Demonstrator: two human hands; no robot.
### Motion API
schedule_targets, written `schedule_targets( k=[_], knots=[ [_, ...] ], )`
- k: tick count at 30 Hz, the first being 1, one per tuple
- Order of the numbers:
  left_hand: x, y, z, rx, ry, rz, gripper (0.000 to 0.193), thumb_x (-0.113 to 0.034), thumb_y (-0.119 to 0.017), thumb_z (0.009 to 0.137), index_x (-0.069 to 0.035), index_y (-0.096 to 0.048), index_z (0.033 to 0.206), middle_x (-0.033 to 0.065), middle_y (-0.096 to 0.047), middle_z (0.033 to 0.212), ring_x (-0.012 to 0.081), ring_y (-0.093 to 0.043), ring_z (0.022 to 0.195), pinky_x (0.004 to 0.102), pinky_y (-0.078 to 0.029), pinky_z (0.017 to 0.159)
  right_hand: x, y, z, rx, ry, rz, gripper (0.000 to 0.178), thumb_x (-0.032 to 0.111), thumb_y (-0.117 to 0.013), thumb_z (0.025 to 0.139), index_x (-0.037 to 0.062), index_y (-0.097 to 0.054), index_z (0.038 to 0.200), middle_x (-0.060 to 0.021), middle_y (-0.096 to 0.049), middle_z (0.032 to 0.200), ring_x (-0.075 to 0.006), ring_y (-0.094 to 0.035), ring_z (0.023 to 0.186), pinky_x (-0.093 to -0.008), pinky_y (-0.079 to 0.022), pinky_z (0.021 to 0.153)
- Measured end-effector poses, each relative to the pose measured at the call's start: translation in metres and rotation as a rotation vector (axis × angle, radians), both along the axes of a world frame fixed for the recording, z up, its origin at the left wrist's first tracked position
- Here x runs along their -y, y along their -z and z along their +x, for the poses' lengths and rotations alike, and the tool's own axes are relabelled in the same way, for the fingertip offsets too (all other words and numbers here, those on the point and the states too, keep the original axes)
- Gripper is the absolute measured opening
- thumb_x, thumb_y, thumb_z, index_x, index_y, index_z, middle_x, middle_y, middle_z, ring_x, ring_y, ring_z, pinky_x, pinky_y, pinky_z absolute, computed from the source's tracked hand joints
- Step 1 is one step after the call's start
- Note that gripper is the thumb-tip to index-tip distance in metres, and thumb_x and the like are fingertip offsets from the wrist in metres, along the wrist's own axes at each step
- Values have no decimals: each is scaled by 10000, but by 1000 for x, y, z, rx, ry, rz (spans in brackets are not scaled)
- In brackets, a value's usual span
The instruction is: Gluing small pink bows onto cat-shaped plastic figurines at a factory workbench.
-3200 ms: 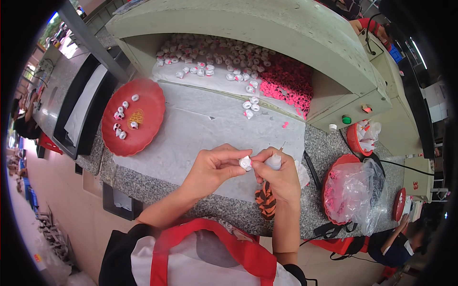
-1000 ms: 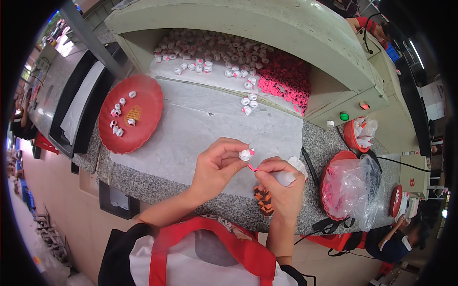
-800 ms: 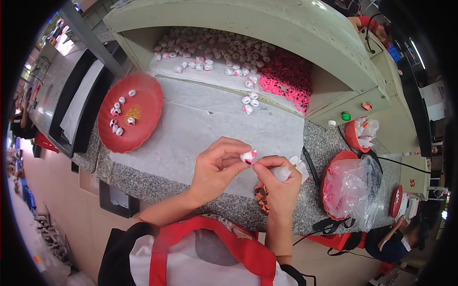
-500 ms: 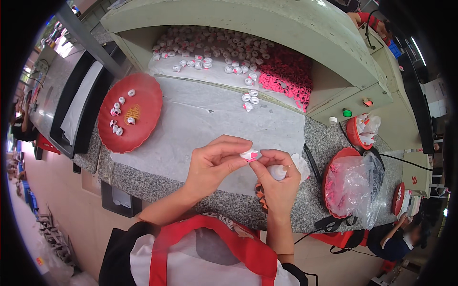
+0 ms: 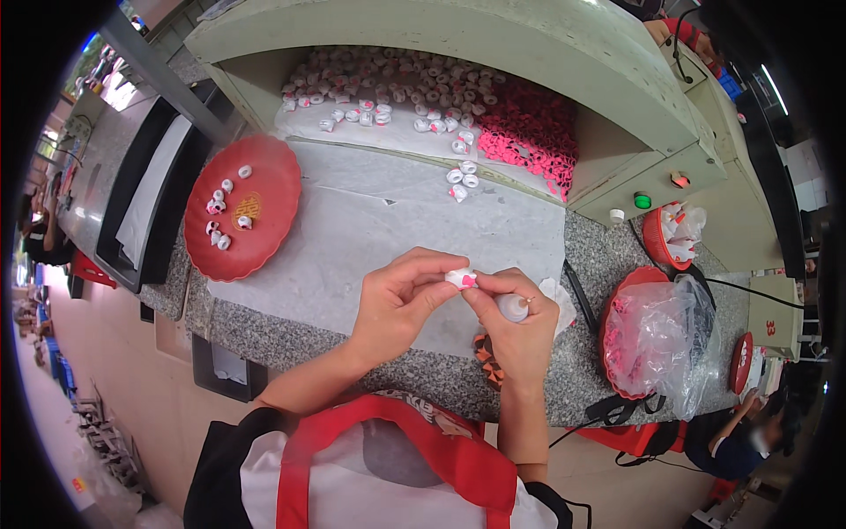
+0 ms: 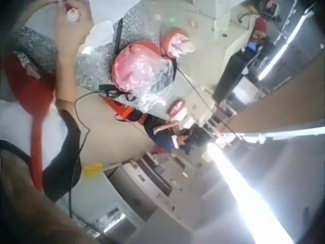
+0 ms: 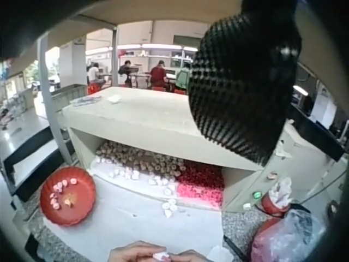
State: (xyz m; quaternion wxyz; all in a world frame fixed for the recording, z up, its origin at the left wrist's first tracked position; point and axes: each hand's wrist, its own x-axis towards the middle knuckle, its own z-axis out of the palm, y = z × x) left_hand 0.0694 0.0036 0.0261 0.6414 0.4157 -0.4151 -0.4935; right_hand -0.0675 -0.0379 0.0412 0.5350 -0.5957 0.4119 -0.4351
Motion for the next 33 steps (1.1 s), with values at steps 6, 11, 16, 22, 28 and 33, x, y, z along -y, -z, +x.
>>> schedule_targets(
  k=[6,11,16,22,28,33],
  knots=[
    [4,-3,8,-308,65,229,254,-28,-557,800,29,-527,1045,92,-592,909,163,-578,871,293,-479,774,-4,4,8,-28,42,-75,213,-53,-657,683,5,-619,884,-64,-580,830,-79,-528,651,-191,-418,561],
    [-3,-5,10,-269,94,187,301,-1,-573,784,30,-481,1068,88,-582,870,173,-589,862,260,-498,717,-9,8,7,143,36,-69,228,-95,-642,658,-5,-579,857,-135,-588,928,-85,-551,639,-182,-435,506],
    [-12,-8,15,-38,185,51,311,40,-597,758,16,-493,1050,85,-597,874,127,-594,822,237,-488,715,0,17,-5,295,-196,-3,212,-74,-647,670,-8,-553,848,-153,-589,850,-118,-555,623,-177,-425,467],
    [-16,-7,16,15,145,73,270,47,-591,758,19,-506,1013,88,-602,848,127,-597,808,243,-488,706,-1,21,-1,435,-223,206,190,-41,-664,689,-4,-581,856,-122,-592,871,-107,-549,663,-194,-428,499],
    [-18,2,28,-30,98,109,245,48,-577,768,31,-498,999,98,-597,862,145,-599,808,255,-488,702,0,30,20,421,-239,268,150,3,-654,720,0,-566,842,-96,-597,833,-79,-533,615,-178,-403,469],
    [-19,7,52,-72,2,190,239,57,-570,765,32,-508,995,95,-598,883,144,-597,801,243,-482,694,8,40,55,262,-220,360,130,1,-635,719,4,-548,815,-97,-596,794,-91,-513,563,-197,-387,435]
  ],
)
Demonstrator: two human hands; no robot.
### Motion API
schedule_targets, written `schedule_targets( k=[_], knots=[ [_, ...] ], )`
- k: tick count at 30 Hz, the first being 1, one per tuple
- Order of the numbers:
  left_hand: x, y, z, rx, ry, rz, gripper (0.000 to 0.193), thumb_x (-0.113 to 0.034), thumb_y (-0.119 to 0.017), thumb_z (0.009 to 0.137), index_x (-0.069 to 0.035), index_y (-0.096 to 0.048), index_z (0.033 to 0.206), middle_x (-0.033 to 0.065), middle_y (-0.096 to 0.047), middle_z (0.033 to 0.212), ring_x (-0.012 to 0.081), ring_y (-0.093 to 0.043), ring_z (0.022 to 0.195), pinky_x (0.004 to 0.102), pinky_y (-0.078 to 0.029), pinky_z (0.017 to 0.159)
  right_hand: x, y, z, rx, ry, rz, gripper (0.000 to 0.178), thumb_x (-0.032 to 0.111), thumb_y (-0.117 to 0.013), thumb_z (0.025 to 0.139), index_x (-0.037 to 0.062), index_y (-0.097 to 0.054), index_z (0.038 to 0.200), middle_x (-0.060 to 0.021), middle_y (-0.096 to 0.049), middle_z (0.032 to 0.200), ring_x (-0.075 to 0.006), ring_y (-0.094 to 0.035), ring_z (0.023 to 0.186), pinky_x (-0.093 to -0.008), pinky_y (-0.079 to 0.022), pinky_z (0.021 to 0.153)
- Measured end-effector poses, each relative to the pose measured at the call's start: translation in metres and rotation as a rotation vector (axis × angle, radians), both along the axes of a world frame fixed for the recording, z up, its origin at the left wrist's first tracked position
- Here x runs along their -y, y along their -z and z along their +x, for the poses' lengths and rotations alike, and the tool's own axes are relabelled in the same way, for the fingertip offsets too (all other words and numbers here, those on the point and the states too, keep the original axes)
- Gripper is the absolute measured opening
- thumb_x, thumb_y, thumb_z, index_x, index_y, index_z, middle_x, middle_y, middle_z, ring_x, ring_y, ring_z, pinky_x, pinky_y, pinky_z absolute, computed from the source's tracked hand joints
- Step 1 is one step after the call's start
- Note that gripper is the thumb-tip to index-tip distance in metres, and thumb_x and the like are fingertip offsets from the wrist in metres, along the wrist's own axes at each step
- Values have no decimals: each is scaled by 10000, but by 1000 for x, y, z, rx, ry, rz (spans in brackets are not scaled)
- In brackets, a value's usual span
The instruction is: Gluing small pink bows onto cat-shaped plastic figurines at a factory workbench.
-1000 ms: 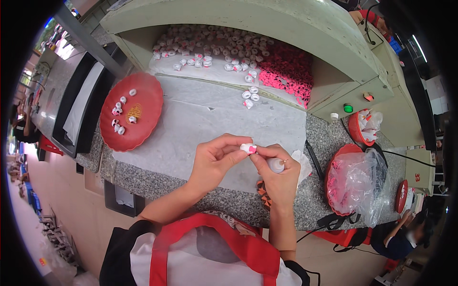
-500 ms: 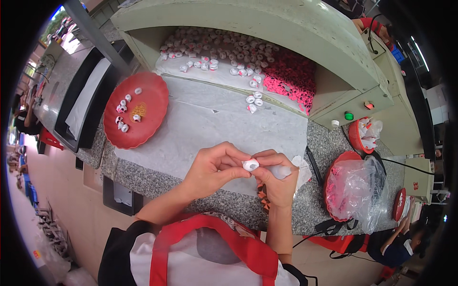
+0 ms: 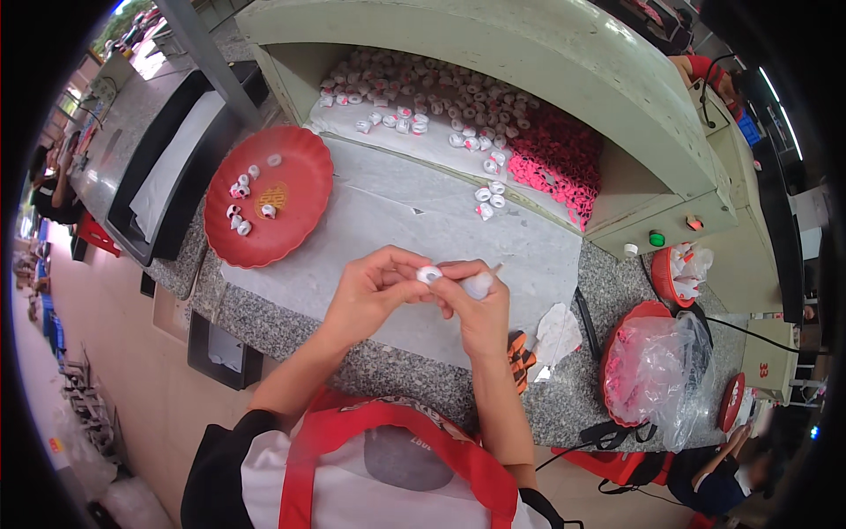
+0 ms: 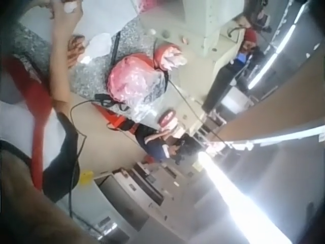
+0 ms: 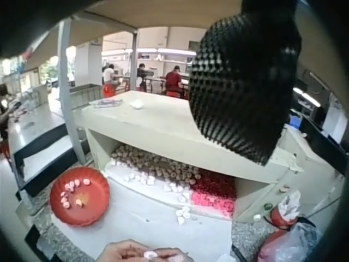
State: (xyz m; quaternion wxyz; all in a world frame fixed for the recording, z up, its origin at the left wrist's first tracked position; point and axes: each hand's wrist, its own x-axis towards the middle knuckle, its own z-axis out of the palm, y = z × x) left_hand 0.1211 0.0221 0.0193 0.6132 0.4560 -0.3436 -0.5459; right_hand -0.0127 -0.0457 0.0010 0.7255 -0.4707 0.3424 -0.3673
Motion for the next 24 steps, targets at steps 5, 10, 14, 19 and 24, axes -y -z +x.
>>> schedule_targets(
  k=[5,10,14,19,24],
  knots=[
    [2,31,87,702,-508,48,216,19,-602,738,-4,-580,952,76,-603,879,126,-596,731,226,-470,635,-3,4,7,-209,14,-58,180,47,-652,718,12,-551,863,-80,-606,839,-71,-526,576,-179,-394,451],
    [101,36,127,1479,-710,-35,284,-89,-625,706,-92,-607,990,166,-514,1053,313,-502,977,363,-430,809,4,18,-26,-258,73,-30,183,61,-646,725,11,-551,873,-59,-598,802,-74,-533,583,-177,-398,463],
    [282,71,139,2013,-459,-377,320,-334,-552,757,-102,-595,974,127,-547,1056,304,-501,963,398,-424,752,-16,3,-33,-286,108,-42,145,66,-635,738,9,-553,843,-49,-588,734,-76,-520,551,-176,-397,468],
    [322,21,94,1431,-88,-73,541,-496,-464,756,-104,-519,1124,122,-415,1256,345,-344,1163,481,-272,948,-30,0,-86,-386,343,35,106,58,-622,752,11,-551,815,-44,-577,678,-71,-507,529,-182,-395,475],
    [336,98,91,1654,-306,-61,518,-449,-519,710,-122,-521,1113,134,-442,1210,360,-373,1118,493,-326,890,-19,12,-104,-364,459,54,92,37,-615,752,7,-549,809,-28,-560,641,-60,-495,526,-179,-387,479]
  ],
)
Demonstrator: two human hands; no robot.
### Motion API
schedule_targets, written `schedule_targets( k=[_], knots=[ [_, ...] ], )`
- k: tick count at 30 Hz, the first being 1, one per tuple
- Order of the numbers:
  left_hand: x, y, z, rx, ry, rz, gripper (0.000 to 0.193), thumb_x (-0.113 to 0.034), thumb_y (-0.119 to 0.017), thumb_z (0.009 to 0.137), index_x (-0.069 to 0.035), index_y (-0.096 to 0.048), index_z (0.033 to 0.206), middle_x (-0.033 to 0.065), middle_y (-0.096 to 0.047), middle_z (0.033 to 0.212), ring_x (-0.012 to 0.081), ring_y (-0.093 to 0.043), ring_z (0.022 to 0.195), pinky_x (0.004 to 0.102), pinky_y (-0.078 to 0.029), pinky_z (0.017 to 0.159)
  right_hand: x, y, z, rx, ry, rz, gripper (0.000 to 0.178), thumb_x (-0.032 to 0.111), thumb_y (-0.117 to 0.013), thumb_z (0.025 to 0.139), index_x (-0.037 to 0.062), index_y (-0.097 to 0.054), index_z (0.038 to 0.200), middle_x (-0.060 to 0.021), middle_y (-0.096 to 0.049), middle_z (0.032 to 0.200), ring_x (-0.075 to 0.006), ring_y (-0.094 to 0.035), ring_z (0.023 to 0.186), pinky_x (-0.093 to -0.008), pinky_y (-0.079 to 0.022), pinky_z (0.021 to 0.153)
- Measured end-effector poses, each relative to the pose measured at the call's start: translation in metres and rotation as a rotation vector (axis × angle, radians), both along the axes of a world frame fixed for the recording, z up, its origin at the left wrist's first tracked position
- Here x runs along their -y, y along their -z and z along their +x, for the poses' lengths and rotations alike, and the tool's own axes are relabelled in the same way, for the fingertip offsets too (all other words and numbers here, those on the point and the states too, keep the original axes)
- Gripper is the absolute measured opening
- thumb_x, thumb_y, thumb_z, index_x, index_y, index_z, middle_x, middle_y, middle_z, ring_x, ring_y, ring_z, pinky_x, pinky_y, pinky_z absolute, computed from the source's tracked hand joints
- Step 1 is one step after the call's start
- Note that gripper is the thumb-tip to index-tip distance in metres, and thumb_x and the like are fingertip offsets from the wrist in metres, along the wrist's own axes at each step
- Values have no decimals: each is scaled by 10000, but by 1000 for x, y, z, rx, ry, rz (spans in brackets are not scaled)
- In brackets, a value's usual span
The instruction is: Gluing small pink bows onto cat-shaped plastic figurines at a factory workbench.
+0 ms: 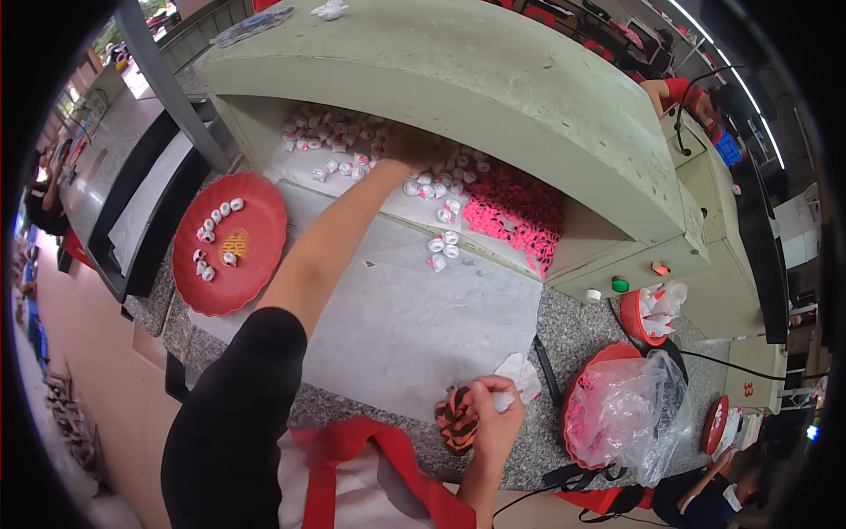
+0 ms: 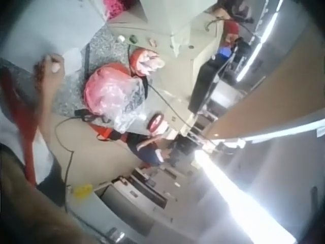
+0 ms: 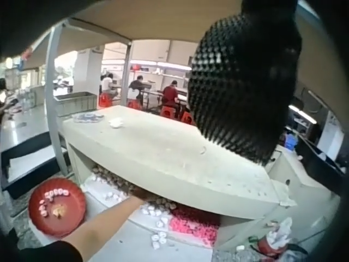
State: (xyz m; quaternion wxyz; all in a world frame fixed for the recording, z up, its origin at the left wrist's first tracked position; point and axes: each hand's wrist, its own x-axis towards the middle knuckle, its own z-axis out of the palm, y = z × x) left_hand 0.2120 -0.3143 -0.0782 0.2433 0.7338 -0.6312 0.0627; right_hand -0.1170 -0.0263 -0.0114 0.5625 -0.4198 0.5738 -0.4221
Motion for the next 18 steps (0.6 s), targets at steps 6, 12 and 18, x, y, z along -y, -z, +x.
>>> schedule_targets(
  k=[6,12,18],
  knots=[
    [-104,-16,-33,51,64,-236,372,-257,-567,686,-81,-559,1014,166,-517,1042,333,-453,999,423,-380,831,21,-11,17,11,-184,-34,92,35,-622,747,8,-553,803,-19,-554,631,-62,-504,527,-180,-399,487],
    [-181,-11,-66,-73,151,-235,335,-195,-607,711,-61,-554,1014,127,-484,973,309,-454,888,412,-394,760,12,-11,24,-7,-257,-85,124,37,-619,740,13,-561,847,-29,-568,709,-65,-516,561,-181,-403,469],
    [-197,-20,-64,54,144,-379,368,-274,-643,705,-44,-570,984,125,-466,994,294,-443,904,409,-376,785,14,-2,33,-25,-259,-109,152,41,-611,745,14,-557,884,-18,-566,735,-61,-512,597,-188,-399,477]
  ],
)
